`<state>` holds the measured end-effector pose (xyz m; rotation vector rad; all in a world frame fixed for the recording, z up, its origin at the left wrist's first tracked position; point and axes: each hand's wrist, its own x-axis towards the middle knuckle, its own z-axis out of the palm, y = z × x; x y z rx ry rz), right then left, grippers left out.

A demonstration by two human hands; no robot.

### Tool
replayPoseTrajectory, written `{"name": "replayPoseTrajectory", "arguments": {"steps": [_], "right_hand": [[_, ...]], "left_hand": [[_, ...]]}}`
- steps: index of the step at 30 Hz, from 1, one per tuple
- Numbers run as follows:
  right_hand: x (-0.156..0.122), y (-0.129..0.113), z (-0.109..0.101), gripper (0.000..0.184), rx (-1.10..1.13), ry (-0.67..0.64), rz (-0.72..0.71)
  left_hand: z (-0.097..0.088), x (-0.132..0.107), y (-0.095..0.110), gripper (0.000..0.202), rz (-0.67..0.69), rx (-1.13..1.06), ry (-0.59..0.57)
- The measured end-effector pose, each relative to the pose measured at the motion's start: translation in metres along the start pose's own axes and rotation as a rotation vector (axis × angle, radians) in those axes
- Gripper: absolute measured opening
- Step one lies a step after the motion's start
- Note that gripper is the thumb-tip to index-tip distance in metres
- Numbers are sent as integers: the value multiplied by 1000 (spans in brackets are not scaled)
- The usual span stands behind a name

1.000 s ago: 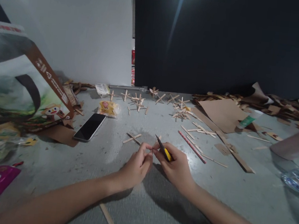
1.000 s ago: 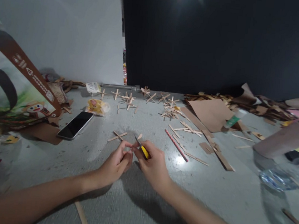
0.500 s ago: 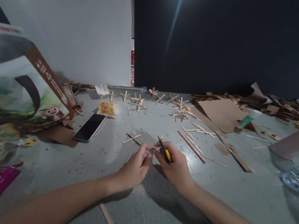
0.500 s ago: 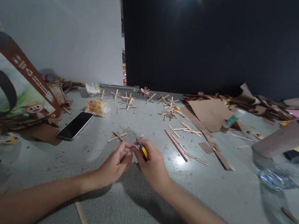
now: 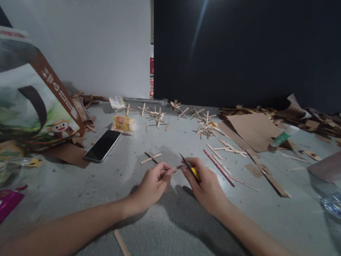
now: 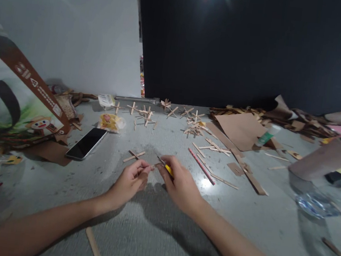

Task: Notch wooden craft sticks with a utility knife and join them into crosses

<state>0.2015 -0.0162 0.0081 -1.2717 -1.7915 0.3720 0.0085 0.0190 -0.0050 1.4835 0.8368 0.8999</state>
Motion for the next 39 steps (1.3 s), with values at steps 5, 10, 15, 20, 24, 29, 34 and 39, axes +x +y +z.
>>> {"name": "replayPoseTrajectory", "arguments": {"steps": [5, 10, 15, 20, 24, 29, 34, 39], "right_hand": [[3, 1, -12, 29, -162, -35, 20], [5, 1, -7, 41, -52, -34, 151], [1, -14, 8, 46, 186, -31, 317], [-5, -23, 11, 38, 231, -60, 302], [-8, -20, 3, 29, 198, -87, 216], [-12, -13, -2, 23, 11, -152, 10], [-15, -5, 3, 34, -47, -184, -36], [-15, -1, 5, 34, -85, -197, -48]], "left_hand": [[-4, 5, -3, 51, -30, -60, 3], [-1, 6, 7, 51, -11, -154, 26], [5, 3, 16, 48, 24, -147, 67], [4, 3, 11, 51, 131, -48, 144], [0, 7, 4, 50, 81, -48, 146], [-4, 10, 0, 37, -10, -115, 58], [-3, 7, 5, 30, -27, -113, 34], [-1, 5, 7, 28, -19, -97, 35]]}}
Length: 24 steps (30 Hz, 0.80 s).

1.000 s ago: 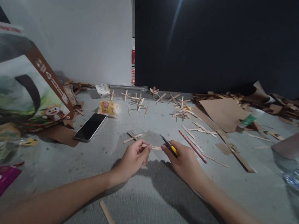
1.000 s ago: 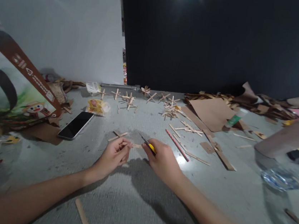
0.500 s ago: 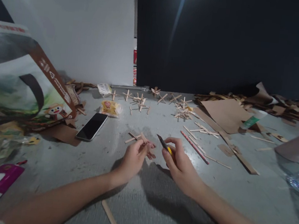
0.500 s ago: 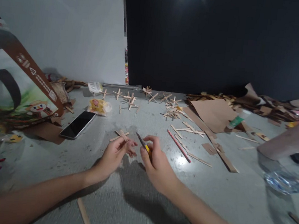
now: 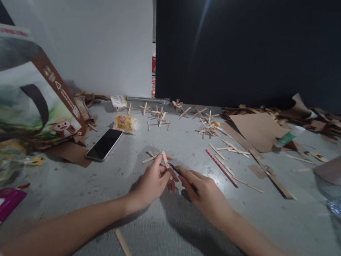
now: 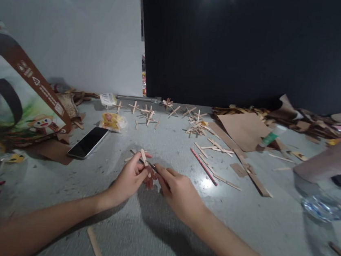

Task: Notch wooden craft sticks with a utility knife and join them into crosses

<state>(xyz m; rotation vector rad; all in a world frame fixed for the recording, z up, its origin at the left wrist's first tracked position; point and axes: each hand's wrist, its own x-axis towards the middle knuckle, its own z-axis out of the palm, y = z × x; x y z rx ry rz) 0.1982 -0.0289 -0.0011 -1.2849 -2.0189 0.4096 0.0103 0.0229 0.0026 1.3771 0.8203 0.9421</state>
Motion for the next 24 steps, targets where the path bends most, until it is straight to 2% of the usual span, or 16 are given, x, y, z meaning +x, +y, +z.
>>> {"name": "replayPoseTrajectory", "arguments": {"steps": [24], "right_hand": [[2, -4, -5, 35, -26, -48, 20]], "left_hand": [[-2, -1, -6, 26, 3, 78, -4]]}}
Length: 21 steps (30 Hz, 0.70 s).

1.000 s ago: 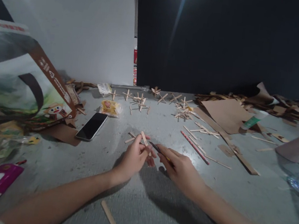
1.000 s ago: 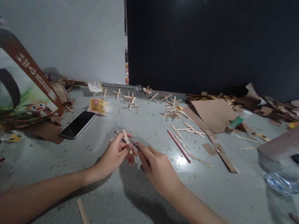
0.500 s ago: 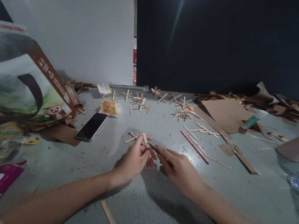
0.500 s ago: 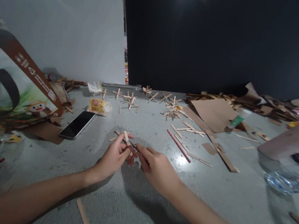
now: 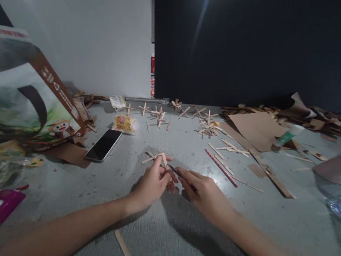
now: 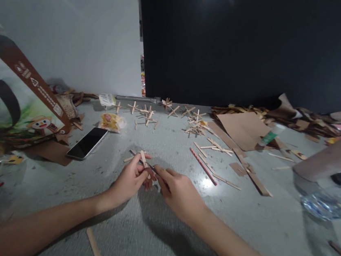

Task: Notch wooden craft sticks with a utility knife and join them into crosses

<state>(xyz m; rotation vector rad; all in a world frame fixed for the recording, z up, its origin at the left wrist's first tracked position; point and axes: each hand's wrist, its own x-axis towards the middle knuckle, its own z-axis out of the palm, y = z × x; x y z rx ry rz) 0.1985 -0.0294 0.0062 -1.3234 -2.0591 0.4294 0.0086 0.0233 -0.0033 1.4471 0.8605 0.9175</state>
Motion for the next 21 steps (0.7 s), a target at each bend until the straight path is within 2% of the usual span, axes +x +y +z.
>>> {"name": "replayPoseTrajectory", "arguments": {"steps": [13, 21], "right_hand": [[0, -4, -1, 35, 33, -2, 8], [-1, -5, -2, 40, -29, -9, 19]], "left_hand": [[0, 0, -3, 26, -15, 16, 6], [-2, -2, -7, 24, 21, 189, 7]]}}
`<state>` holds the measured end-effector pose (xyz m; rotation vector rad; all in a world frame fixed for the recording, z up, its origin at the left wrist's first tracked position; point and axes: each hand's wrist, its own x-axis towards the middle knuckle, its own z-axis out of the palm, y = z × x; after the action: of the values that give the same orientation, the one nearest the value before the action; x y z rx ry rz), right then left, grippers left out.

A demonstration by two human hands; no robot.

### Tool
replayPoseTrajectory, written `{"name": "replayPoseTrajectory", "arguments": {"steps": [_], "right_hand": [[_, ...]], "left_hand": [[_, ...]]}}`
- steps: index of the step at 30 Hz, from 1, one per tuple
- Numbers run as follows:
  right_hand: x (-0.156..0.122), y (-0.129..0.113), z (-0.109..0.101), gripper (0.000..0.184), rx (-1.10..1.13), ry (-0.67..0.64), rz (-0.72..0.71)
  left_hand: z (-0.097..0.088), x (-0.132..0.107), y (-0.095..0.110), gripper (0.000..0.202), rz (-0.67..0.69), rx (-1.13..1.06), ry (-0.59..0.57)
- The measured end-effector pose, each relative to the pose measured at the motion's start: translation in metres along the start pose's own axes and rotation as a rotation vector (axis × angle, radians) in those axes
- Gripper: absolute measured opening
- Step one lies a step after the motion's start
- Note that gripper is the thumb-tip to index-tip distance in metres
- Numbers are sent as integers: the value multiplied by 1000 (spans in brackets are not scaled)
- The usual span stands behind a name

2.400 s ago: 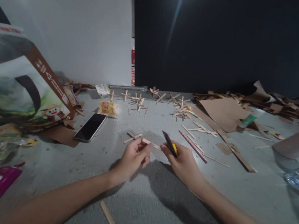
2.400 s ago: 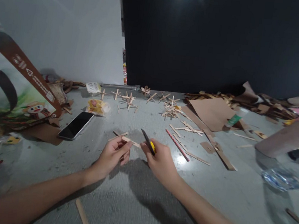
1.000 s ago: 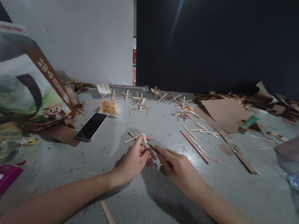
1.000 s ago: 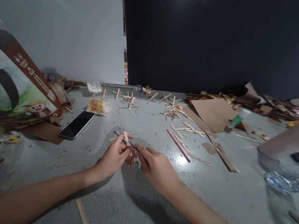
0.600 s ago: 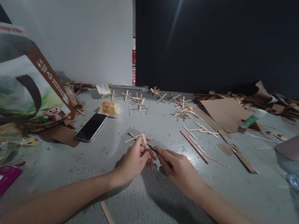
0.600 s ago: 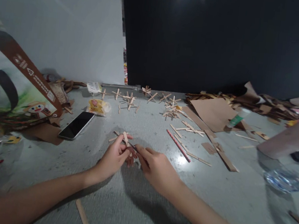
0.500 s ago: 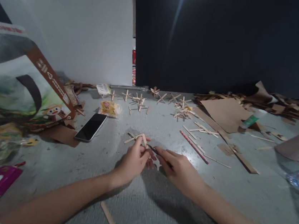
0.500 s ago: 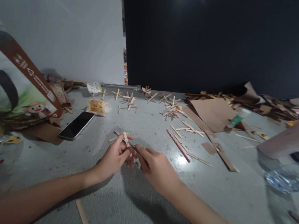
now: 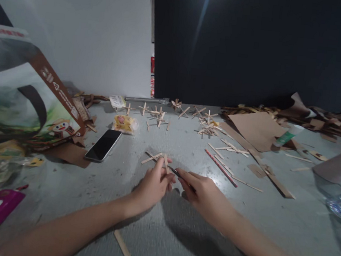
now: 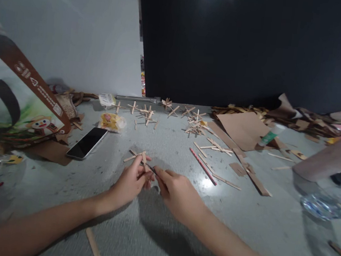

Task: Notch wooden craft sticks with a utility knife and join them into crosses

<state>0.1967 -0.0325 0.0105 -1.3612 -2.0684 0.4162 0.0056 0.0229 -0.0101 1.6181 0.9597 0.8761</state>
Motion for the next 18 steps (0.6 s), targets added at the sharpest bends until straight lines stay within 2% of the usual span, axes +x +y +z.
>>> {"name": "replayPoseTrajectory", "arguments": {"steps": [7, 13, 18], "right_hand": [[-1, -7, 1, 35, 20, -10, 48], [4, -14, 0, 27, 302, -22, 90], [7, -17, -3, 32, 568, -104, 267]], "left_hand": [[-1, -1, 3, 25, 12, 83, 5], [0, 0, 3, 25, -4, -26, -17], [1, 1, 2, 27, -25, -91, -27]]}}
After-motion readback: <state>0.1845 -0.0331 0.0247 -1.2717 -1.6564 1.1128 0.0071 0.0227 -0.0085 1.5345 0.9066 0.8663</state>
